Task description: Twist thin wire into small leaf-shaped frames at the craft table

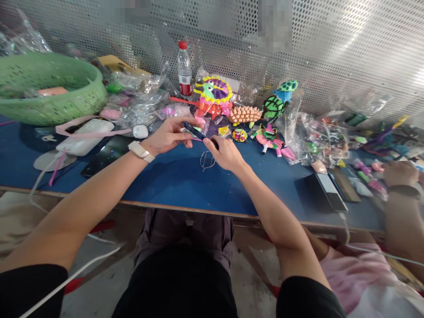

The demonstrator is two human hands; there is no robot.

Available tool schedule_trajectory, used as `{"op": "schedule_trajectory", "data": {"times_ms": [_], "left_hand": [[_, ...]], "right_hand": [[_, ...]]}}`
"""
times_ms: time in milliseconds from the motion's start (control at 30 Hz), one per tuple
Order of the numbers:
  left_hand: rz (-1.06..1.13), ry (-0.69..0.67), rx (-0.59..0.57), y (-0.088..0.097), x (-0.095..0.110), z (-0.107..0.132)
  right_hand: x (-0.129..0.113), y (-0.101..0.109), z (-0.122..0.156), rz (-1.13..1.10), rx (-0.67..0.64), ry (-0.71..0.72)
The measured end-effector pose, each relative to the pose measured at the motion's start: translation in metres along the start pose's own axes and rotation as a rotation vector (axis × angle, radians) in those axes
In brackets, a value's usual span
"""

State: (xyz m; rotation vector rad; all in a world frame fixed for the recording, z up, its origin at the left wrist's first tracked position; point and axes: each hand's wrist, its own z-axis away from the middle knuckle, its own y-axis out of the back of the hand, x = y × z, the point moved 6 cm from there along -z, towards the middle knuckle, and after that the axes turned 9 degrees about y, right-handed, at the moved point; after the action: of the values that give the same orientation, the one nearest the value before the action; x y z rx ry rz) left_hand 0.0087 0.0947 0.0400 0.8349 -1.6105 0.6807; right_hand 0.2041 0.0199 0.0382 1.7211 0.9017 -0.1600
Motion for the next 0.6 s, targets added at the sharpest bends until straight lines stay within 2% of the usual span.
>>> {"op": "schedule_trajectory", "data": {"times_ms": [233,433,500,533,600], "left_hand": [[0.065,0.046,-0.041,-0.003,-0.008,0.000],[-0.049,0.044,-0.056,0.000,-0.007,0.001],[-0.147,-0.022,0.011,0.008,0.006,0.000],[-0.204,-0.090,0.085,0.013,0.019,0.001],[-0.299,-0.305,0.311,0.019,0.057,0.014]], "right_hand": [[0.001,0.001,0.000,0.013,-0.008,0.022],[0.003,-0.002,0.000,0.039,-0.002,0.020],[0.005,-0.002,-0.001,0.044,0.005,0.014],[0.007,-0.002,-0.002,0.044,0.008,0.009],[0.010,-0.001,-0.003,0.043,0.012,-0.007]]}}
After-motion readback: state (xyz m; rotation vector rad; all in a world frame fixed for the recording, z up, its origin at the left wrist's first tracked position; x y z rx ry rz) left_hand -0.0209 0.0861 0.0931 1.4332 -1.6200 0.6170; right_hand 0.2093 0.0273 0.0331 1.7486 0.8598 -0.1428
